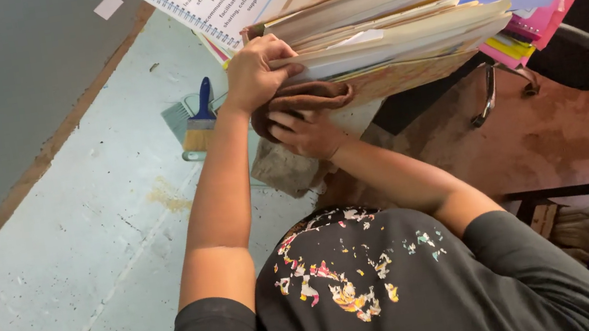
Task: The person retrieves a file box from a shelf and places it on a table. They then use a small brush to sweep dust off the file box and later use a cloth to wipe the box's surface.
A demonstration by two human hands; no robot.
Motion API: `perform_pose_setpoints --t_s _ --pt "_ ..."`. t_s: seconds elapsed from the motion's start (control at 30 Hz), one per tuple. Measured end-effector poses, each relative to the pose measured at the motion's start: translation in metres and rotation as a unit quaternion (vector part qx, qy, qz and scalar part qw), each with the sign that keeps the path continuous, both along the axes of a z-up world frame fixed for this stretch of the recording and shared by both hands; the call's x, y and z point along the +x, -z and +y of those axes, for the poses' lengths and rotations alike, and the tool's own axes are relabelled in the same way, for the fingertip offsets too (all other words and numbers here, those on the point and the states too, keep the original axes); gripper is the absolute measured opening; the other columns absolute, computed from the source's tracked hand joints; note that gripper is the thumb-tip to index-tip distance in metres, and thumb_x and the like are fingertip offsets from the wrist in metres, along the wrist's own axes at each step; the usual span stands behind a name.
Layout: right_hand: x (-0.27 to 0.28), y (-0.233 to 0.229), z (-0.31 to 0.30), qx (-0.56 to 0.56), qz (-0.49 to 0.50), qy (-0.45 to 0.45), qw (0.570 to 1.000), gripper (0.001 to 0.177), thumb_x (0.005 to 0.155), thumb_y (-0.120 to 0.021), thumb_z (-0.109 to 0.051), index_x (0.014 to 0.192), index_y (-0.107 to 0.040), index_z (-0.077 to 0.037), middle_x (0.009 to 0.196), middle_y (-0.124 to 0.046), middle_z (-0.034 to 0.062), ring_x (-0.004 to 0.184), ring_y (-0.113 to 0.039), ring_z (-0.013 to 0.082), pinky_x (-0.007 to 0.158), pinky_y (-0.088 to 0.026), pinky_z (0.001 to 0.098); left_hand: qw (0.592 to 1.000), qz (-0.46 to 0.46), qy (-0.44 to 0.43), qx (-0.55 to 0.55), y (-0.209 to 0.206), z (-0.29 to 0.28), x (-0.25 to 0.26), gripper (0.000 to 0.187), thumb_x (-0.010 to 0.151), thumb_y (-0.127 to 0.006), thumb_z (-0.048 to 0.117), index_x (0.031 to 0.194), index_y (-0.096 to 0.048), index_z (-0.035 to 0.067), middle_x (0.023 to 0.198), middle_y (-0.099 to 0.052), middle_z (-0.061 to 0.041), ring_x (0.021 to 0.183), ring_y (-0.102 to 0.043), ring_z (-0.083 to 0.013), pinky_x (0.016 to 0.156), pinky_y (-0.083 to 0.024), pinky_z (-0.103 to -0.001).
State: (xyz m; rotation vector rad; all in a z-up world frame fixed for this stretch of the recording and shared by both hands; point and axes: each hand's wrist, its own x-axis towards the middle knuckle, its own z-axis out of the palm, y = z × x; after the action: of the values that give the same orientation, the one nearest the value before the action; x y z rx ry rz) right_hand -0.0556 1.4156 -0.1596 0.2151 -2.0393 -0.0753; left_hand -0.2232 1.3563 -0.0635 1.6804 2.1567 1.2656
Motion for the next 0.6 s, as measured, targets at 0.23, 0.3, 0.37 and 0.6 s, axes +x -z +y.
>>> perform_pose_setpoints --t_s 0.23,0.3,0.37,0.6 --pt "0.086 0.067 0.109 -0.036 -0.075 0.130 0.988 0.025 0.089 -0.070 -0.042 0.096 -0.063 -0.019 0.111 -0.063 0.0018 0.105 -0.059 0.0217 0.088 -0.038 0.0444 1.000 -0.005 0.002 0.014 -0.003 -0.006 0.013 0.014 0.084 -0.087 0.027 0.088 -0.075 0.022 0.088 -0.064 0.008 0.089 -0.061 -0.0167 0.070 -0.048 -0.036" --pt "0.117 0.084 0.144 -0.172 -0.056 0.179 0.967 0.042 0.077 -0.082 -0.043 0.094 -0.060 -0.012 0.111 -0.058 0.0129 0.104 -0.055 0.0341 0.091 -0.035 0.0517 0.999 -0.007 0.007 0.030 0.003 -0.005 0.013 0.014 0.085 -0.087 0.026 0.090 -0.076 0.019 0.088 -0.064 0.005 0.087 -0.060 -0.0195 0.070 -0.047 -0.038" --pt "0.145 0.075 0.163 -0.289 0.025 0.236 0.927 0.048 0.068 -0.074 -0.004 0.106 -0.043 -0.005 0.113 -0.040 0.0189 0.112 -0.048 0.0434 0.101 -0.038 0.0539 0.999 0.005 -0.024 0.021 0.016 -0.002 0.010 0.018 0.078 -0.090 0.036 0.085 -0.075 0.030 0.088 -0.066 0.006 0.092 -0.065 -0.0186 0.086 -0.055 -0.033" --pt "0.092 0.059 0.114 -0.269 0.131 0.268 0.916 0.045 0.083 -0.078 0.003 0.118 -0.049 0.000 0.139 -0.043 0.0307 0.136 -0.039 0.0540 0.112 -0.028 0.0625 0.996 0.060 -0.068 -0.005 0.014 -0.002 0.017 0.016 0.077 -0.088 0.032 0.084 -0.073 0.030 0.086 -0.065 0.007 0.092 -0.065 -0.0175 0.086 -0.054 -0.033"
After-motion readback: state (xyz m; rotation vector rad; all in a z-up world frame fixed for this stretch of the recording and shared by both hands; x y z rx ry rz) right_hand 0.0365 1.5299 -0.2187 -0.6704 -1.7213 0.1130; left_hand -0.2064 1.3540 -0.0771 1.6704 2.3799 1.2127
